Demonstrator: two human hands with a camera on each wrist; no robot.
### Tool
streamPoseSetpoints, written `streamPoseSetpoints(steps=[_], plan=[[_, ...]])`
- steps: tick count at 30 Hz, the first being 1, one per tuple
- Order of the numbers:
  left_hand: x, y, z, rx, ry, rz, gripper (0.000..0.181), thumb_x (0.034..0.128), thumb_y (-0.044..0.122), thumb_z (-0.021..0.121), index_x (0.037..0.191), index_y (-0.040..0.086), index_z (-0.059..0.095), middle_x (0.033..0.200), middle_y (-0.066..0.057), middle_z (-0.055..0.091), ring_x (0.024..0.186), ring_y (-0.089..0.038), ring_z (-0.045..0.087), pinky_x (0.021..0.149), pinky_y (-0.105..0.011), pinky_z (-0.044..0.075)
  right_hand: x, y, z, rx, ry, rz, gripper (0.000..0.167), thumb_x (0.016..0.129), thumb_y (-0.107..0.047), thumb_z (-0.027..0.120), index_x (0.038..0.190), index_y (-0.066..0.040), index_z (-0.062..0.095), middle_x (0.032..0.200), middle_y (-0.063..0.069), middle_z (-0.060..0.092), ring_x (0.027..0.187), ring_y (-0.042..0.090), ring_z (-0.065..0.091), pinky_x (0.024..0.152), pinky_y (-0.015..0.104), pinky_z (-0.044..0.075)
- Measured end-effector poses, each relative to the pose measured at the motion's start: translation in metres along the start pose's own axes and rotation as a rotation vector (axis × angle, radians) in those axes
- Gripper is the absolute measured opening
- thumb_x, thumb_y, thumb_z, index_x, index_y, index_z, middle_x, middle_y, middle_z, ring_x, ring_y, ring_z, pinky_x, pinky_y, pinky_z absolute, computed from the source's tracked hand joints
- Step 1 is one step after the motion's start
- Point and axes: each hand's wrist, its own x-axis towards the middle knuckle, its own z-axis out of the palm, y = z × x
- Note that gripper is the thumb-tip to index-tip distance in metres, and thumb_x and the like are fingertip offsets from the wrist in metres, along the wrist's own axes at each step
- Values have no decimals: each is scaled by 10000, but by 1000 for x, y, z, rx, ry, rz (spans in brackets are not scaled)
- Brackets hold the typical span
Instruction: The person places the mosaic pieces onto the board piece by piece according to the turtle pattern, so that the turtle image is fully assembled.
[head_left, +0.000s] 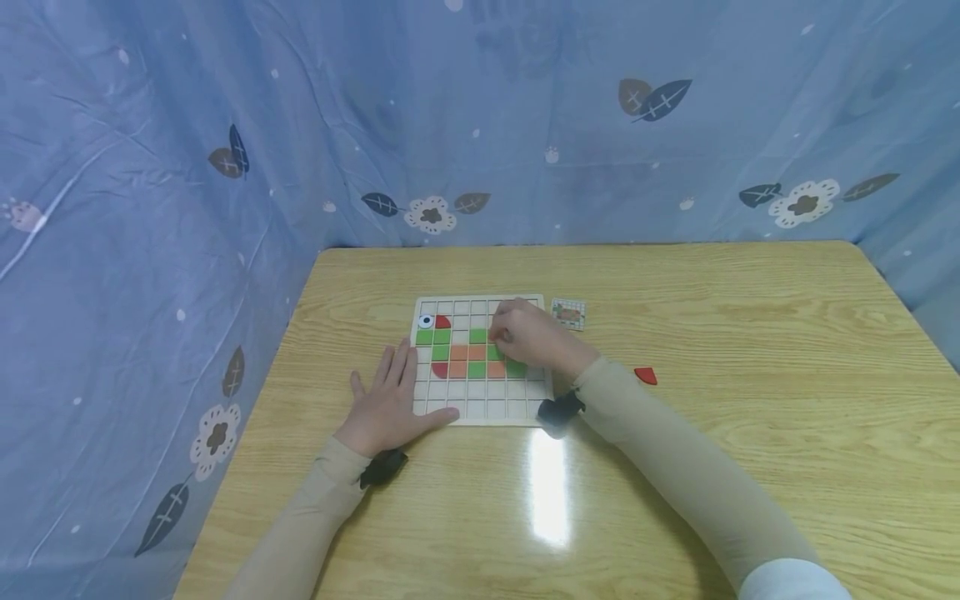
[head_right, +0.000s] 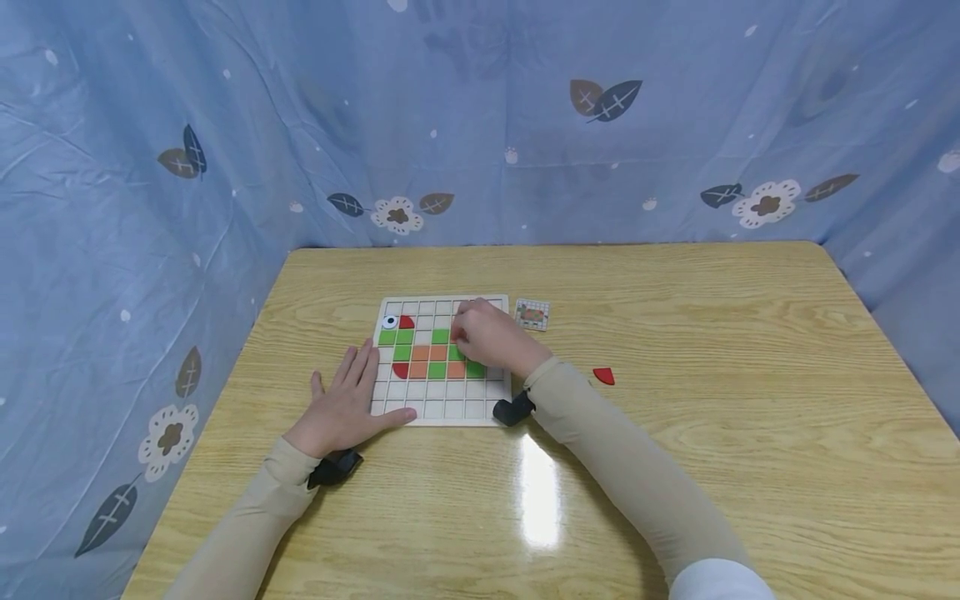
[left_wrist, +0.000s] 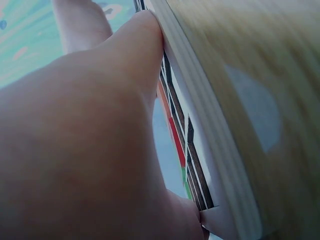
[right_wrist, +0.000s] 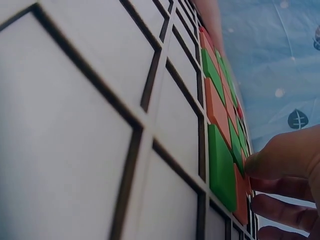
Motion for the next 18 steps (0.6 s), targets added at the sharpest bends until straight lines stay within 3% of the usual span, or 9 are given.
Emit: streamPoseSetpoints(steps=[10, 14, 18], plan=[[-2, 2, -1, 3, 8, 3, 1264, 849, 867, 538, 1672, 33, 63, 1764, -139, -13, 1627, -386, 20, 1118, -862, 47, -10, 4, -2, 41, 11, 7, 174, 950, -50, 667, 1027, -93, 817, 1043, 41, 718, 994, 194, 644, 911, 344, 561], [-1, 2, -1, 10, 6, 1, 1265, 849, 875, 526, 1673, 36, 58, 1764, -137, -17, 1627, -386, 17, 1121, -859, 49, -20, 7, -4, 43, 25, 29, 169, 957, -97, 669, 1049, -107, 811, 1095, 51, 708, 1037, 216, 620, 922, 385, 549], [-1, 2, -1, 11, 4, 0, 1266, 849, 878, 521, 1673, 37, 55, 1764, -138, -17, 1627, -390, 19, 1121, -860, 47, -35, 9, -7, 7, 66, -6, 146, 967, -168, 722, 1058, -92, 807, 1091, 57, 723, 1042, 232, 651, 919, 408, 558]])
